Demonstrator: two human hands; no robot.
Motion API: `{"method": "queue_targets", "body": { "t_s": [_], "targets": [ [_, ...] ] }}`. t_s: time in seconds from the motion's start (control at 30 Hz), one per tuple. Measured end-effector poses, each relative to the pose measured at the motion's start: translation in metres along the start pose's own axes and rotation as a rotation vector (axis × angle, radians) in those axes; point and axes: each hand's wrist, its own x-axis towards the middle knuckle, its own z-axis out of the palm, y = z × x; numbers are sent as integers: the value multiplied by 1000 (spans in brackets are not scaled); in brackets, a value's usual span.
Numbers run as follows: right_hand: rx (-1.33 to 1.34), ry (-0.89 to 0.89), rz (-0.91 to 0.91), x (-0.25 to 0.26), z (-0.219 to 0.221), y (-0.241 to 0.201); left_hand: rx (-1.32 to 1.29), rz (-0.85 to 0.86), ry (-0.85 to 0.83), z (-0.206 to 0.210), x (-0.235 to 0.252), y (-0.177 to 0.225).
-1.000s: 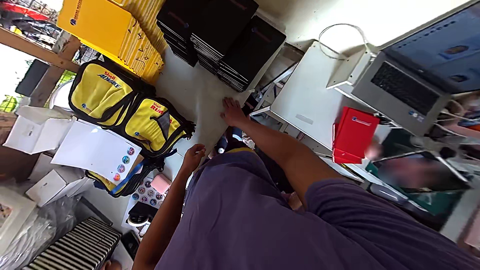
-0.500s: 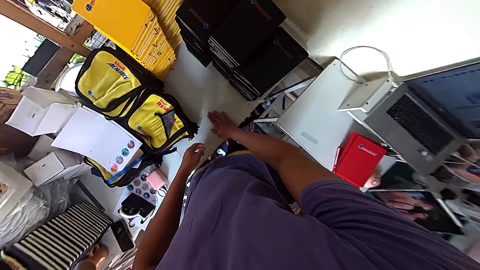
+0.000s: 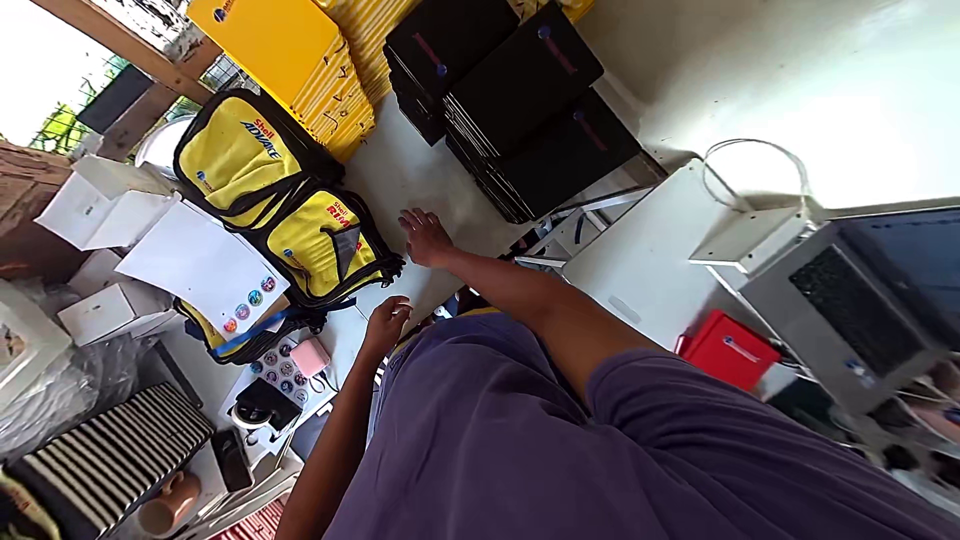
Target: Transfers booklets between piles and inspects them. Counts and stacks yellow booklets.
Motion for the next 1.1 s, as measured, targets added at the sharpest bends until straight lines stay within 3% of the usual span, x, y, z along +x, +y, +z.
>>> {"method": "queue_targets", "body": {
  "t_s": [0.07, 0.17, 0.27, 0.37, 0.47, 0.53, 0.6, 0.67, 0.73, 0.83, 0.93, 1.0, 1.1],
  "targets": [
    [-19, -71, -40, 5, 8, 24, -1, -1, 15, 0, 0, 0],
    [-48, -34, -6, 6, 10, 63, 8, 5, 43, 0, 3, 4],
    [-11, -57, 113, 5, -13, 60, 1, -7, 68, 3, 4, 7],
    [173, -43, 63, -23, -63, 21, -39, 24, 91, 11, 10, 16],
    [618, -102, -115, -69, -145, -2, -109, 156, 105, 10, 31, 44],
    [878, 99, -158, -103, -206, 6, -116, 269, 97, 3, 54, 85],
    [905, 430, -116, -122, -260, 40, -65, 365, 88, -7, 81, 149],
    [959, 720, 6, -122, -305, 90, 2, 483, 95, -13, 113, 219],
    [1185, 848, 244, -112, -340, 144, -5, 625, 45, -11, 152, 290],
    [1537, 852, 506, -84, -370, 207, -119, 644, -3, 11, 211, 395],
    [1645, 794, 581, -48, -388, 237, -387, 343, 17, 40, 264, 479],
    [1656, 754, 593, -26, -395, 246, -471, 171, 84, 54, 300, 511],
    [1621, 706, 589, -2, -404, 254, -387, 126, 163, 63, 344, 530]
  ]
}}
